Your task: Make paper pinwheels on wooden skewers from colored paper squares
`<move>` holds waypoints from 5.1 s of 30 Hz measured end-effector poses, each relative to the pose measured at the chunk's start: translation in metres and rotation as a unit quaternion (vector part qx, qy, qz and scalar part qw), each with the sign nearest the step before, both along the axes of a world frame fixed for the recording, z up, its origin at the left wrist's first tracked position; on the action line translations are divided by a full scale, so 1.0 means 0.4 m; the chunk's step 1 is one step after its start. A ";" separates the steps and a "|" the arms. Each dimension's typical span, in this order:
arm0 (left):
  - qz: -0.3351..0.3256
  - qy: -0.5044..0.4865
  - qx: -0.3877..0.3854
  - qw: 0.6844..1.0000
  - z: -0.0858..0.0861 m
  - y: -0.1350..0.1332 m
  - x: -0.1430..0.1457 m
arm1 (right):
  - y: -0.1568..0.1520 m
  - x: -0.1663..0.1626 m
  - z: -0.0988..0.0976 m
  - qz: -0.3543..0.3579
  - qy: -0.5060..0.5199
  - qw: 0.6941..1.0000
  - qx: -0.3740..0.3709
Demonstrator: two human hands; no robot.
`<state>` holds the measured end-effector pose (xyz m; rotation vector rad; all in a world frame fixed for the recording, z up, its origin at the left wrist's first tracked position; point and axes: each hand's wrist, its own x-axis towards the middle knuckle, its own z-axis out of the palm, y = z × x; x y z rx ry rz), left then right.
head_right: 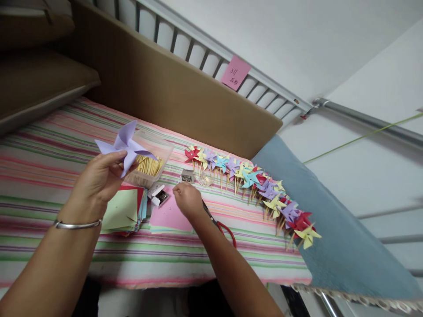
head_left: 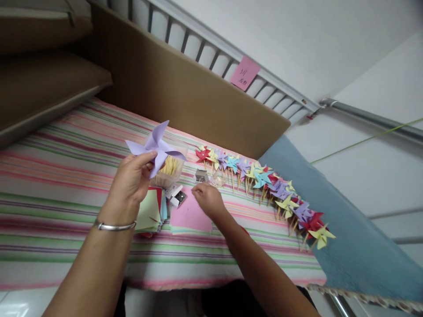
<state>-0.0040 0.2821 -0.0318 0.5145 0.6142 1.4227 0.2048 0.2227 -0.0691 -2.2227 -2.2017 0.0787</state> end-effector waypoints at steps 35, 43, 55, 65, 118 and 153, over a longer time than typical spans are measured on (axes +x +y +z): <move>-0.020 0.002 0.003 1.000 0.002 -0.019 0.025 | 0.069 -0.101 -0.048 0.072 -0.056 0.991 -0.094; -0.020 0.007 -0.005 1.000 -0.011 -0.010 0.034 | 0.072 -0.097 -0.048 0.068 -0.047 0.991 -0.109; -0.027 0.013 -0.011 0.999 -0.007 -0.016 0.037 | 0.084 -0.102 -0.039 0.065 -0.051 0.989 -0.124; -0.039 0.012 -0.022 0.999 -0.002 -0.023 0.039 | 0.103 -0.120 -0.031 0.039 -0.037 0.986 -0.159; -0.082 0.155 0.005 0.984 -0.057 -0.020 0.139 | -0.100 0.127 -0.105 -0.039 0.320 0.946 0.026; -0.135 0.264 -0.028 0.955 -0.080 -0.100 0.260 | -0.143 0.085 0.025 -0.028 0.526 0.806 0.271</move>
